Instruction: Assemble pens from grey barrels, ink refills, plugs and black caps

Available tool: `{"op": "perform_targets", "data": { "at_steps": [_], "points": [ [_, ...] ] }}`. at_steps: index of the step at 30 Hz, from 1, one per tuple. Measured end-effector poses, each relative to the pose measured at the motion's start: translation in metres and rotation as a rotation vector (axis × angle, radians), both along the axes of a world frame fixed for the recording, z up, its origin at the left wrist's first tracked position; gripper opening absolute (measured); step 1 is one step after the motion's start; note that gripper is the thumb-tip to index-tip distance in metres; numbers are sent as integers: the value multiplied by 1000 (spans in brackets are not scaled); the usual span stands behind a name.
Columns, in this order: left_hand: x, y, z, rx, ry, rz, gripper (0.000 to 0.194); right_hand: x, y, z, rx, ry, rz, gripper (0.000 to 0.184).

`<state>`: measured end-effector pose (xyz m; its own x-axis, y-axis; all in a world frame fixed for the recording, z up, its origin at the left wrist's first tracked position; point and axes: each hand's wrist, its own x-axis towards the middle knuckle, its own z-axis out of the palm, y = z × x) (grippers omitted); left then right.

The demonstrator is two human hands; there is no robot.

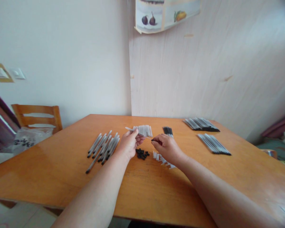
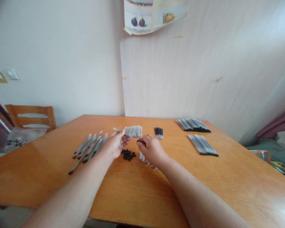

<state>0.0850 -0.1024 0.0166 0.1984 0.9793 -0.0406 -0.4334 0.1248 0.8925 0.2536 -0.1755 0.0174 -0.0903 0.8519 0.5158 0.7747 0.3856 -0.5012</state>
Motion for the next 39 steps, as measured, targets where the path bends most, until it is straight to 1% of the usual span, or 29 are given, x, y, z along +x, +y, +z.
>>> {"op": "perform_targets", "data": {
  "at_steps": [3,6,9,13,19,22,25,29,31,35,39],
  "points": [
    [-3,2,2,-28,-25,60,15,0,-1,-2,-19,-32,-9,20],
    [-5,2,5,-45,-41,100,12,0,-2,-4,-80,-120,-26,21],
    [-6,2,6,-53,-51,99,12,-2,-3,-6,-112,-260,-36,22],
    [-5,1,6,-52,-48,97,10,-4,-3,-6,-132,-431,-13,21],
    [-4,3,6,-52,-37,96,9,-6,-3,-2,-225,-545,-13,28],
    [-3,2,6,-52,-28,100,10,-7,-4,0,-267,-534,-37,28],
    [-3,1,7,-53,-23,98,10,-7,-4,-1,-266,-502,-42,25],
    [-3,1,7,-57,-16,89,10,-6,-2,-6,-221,-473,-19,24],
    [-3,2,6,-55,-13,89,10,-5,0,-8,-197,-443,-31,26],
    [-2,4,3,-40,-2,82,12,-3,2,-7,-94,-300,-130,25],
    [1,2,-1,-4,34,38,14,-4,2,-5,-27,-158,-139,25]
  ]
}}
